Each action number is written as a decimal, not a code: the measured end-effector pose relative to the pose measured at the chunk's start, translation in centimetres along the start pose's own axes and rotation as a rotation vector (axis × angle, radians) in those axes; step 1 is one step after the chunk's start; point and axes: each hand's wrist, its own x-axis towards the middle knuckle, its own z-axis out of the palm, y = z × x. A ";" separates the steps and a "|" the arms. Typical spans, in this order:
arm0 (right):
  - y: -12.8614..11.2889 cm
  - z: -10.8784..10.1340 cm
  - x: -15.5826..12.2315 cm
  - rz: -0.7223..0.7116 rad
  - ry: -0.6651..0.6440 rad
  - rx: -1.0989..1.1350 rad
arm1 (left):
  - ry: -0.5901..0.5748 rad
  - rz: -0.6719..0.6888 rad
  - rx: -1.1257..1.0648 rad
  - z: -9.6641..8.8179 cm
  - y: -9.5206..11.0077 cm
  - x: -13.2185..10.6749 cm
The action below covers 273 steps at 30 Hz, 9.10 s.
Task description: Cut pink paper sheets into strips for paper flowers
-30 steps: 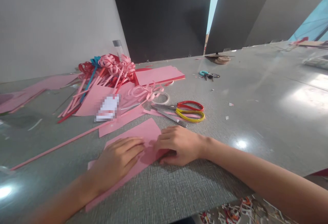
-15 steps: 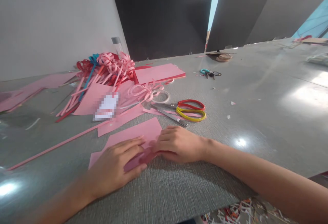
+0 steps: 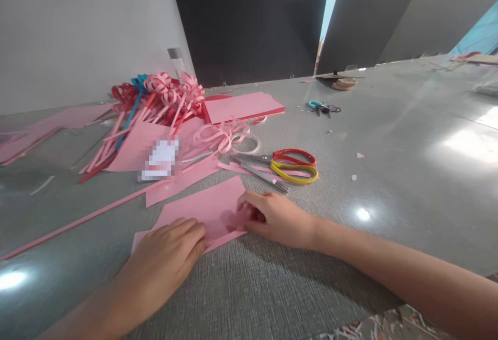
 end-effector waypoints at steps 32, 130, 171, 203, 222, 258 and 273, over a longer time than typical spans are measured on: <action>-0.2 0.2 0.0 0.037 0.026 -0.190 | -0.082 -0.005 -0.143 -0.3 -0.4 0.4; 0.7 -0.7 0.5 -0.431 -0.165 -0.259 | 0.239 0.397 -0.208 2.0 0.2 0.2; 1.0 -1.1 0.8 -0.318 -0.209 -0.231 | 0.222 0.400 -0.272 1.2 -0.9 0.2; 0.2 -1.0 0.8 -0.440 -0.312 -0.204 | 0.305 0.207 -0.094 1.5 -4.7 2.1; 0.1 -0.8 1.0 -0.477 -0.354 -0.181 | 0.223 0.256 -0.042 1.2 -5.1 1.9; -0.2 -2.3 -0.8 -0.508 -0.506 -0.124 | -0.073 0.305 -0.173 0.8 -4.0 1.1; -0.4 -2.3 -2.6 -0.508 -0.523 -0.114 | -0.028 0.330 -0.167 1.1 -4.1 1.1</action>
